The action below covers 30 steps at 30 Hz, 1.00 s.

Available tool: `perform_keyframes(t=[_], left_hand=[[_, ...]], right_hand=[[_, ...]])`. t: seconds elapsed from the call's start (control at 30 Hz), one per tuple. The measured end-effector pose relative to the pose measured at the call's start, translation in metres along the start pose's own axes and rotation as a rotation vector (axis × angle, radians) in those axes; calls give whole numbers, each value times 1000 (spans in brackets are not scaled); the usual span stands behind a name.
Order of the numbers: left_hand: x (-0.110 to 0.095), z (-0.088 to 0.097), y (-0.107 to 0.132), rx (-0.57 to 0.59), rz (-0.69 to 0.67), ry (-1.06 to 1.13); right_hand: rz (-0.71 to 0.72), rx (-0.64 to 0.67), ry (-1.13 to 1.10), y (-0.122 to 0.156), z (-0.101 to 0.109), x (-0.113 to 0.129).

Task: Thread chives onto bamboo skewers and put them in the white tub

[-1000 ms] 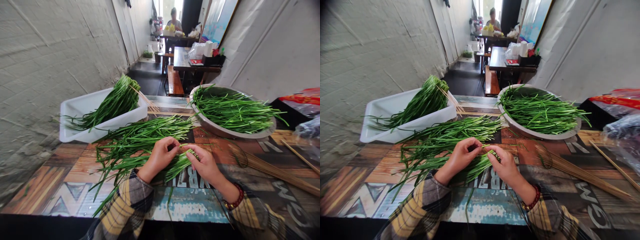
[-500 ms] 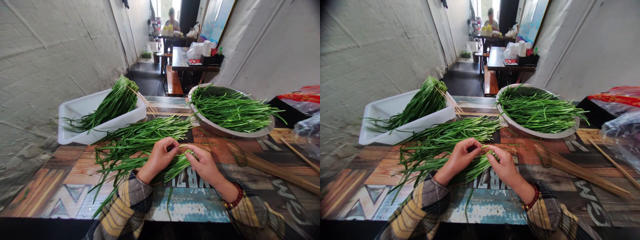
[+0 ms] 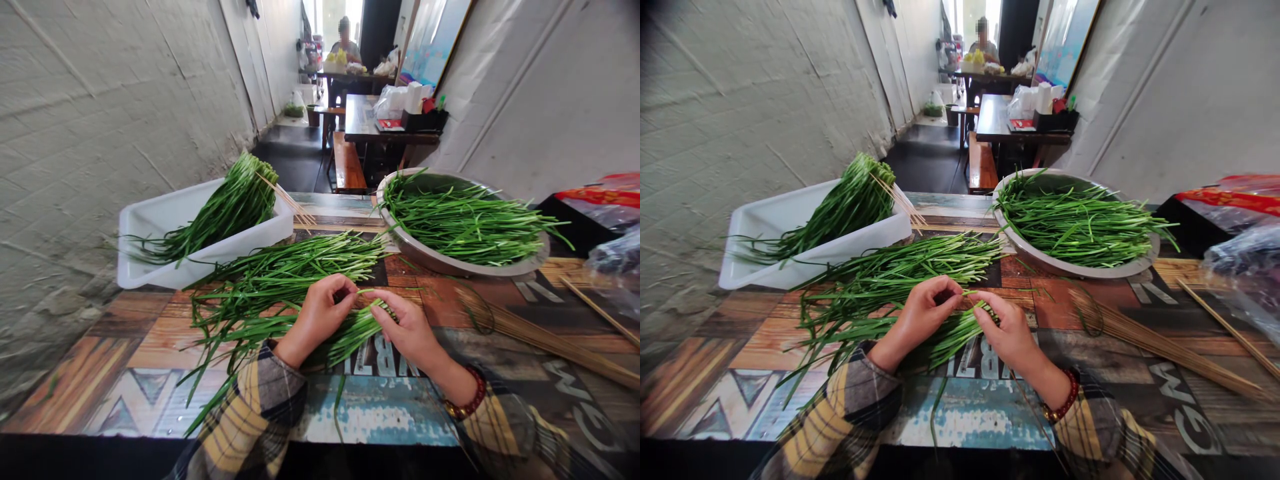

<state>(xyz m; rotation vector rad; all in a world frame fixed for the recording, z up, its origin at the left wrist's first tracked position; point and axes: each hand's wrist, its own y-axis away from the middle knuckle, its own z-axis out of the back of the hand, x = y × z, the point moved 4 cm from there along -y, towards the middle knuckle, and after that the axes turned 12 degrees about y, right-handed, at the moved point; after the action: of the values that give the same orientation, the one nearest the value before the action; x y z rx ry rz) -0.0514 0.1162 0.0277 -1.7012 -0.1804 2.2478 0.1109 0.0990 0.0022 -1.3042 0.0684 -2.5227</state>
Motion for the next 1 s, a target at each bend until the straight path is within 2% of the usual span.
perform_keyframes(t=[0.2,0.5,0.77,1.0], left_hand=[[0,1,0,-28,16,-5],[-2,0,0,-3,-5,-5],[0,-1,2,15,-30,-29],[-1,-1,3,36,-42,-44]], right_hand=[[17,27,9,0,1,4],[-9,-5,-17,0,1,3],[-37,18,-30,0,0,3],[-90,0,-165,4,-6,-3]])
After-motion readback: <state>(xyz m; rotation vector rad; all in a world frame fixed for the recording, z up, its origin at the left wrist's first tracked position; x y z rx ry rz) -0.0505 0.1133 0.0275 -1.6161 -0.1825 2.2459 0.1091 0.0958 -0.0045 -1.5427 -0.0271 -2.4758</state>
